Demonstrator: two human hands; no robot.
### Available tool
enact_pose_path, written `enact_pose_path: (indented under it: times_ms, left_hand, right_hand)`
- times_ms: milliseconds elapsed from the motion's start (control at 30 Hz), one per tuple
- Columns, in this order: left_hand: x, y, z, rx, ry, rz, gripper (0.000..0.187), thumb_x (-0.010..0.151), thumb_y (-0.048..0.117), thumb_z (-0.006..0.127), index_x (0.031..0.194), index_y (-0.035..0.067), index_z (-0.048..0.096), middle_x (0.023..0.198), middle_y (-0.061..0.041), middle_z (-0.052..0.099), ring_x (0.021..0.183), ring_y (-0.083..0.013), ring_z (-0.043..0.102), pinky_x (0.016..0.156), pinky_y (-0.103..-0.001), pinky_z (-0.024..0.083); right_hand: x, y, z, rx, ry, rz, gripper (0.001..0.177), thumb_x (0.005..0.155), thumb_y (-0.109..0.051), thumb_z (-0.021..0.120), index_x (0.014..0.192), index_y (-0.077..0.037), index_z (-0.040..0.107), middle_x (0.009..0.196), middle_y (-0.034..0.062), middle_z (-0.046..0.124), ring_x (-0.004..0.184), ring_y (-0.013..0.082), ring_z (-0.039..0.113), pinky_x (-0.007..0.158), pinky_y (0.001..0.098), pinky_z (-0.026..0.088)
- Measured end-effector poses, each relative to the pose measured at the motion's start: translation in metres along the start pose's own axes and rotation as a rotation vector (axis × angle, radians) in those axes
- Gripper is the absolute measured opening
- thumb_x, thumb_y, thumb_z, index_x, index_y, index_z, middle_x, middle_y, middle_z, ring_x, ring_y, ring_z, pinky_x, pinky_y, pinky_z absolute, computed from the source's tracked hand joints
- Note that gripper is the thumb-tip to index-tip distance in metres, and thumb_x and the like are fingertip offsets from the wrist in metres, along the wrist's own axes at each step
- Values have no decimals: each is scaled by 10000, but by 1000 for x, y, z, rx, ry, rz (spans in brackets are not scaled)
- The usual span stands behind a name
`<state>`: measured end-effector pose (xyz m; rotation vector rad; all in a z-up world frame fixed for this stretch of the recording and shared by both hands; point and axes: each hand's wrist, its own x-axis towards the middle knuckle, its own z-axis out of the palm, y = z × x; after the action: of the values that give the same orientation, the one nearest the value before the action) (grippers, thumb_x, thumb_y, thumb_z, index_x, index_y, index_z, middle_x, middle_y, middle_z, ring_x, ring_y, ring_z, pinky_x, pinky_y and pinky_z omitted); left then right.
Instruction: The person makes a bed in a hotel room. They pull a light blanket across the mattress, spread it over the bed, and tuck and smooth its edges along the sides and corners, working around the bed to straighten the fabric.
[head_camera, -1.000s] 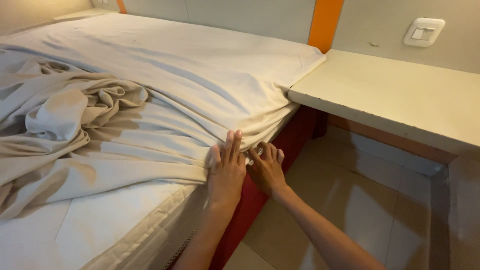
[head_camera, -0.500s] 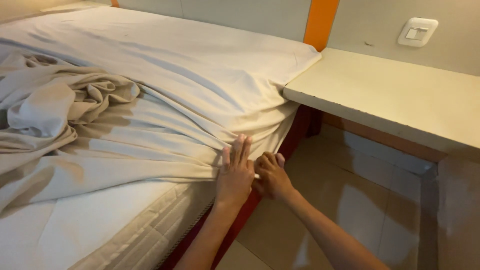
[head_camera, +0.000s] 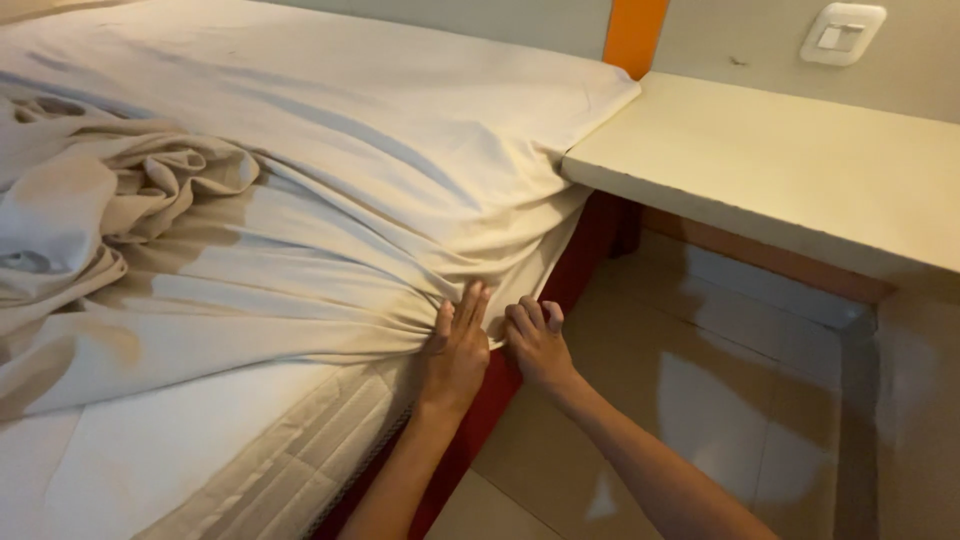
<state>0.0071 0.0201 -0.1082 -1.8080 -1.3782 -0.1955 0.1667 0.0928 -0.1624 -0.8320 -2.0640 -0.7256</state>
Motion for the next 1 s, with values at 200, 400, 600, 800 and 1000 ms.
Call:
enact_pose_path:
  times_ms: [200, 400, 600, 800, 1000]
  left_hand:
    - [-11, 1, 2, 138, -42, 47, 302, 913, 348, 579, 927, 157, 814, 1595, -9, 487, 1541, -191, 277, 1204, -521, 22]
    - [-10, 3, -1, 201, -32, -53, 364, 965, 341, 569, 1227, 146, 731, 1603, -35, 478, 1541, -190, 255, 1229, -540, 25]
    - [15, -32, -65, 230, -22, -157, 668, 905, 349, 584, 1540, 171, 477, 1669, -45, 329, 1538, -252, 217, 1171, -572, 100]
    - [25, -63, -106, 40, -71, -324, 685, 1001, 354, 623, 1600, 142, 366, 1706, -121, 231, 1579, -310, 177, 1212, -571, 177]
    - [21, -123, -166, -319, -308, -382, 1129, 707, 467, 773, 1661, 156, 254, 1672, -201, 202, 1551, -378, 150, 1145, -619, 175]
  right_hand:
    - [-4, -14, 2, 23, -67, -73, 235, 829, -212, 644, 1043, -120, 680, 1172, 53, 606, 1260, 238, 510, 1089, 478, 265]
    - [20, -18, -3, 110, -53, 15, 283, 812, -215, 668, 1078, -123, 679, 1182, 50, 614, 1256, 226, 518, 1070, 467, 277]
    - [65, -24, -33, 287, 89, 177, 303, 785, -159, 737, 1079, -117, 676, 1185, 63, 608, 1221, 269, 521, 1043, 459, 311]
    - [95, -41, -64, 428, 209, 178, 438, 747, -169, 791, 1154, -118, 638, 1228, 89, 575, 1212, 287, 529, 1061, 465, 319]
    - [112, -67, -87, 500, 196, -7, 680, 670, -340, 877, 1253, -107, 617, 1254, 116, 495, 1231, 330, 456, 1054, 508, 277]
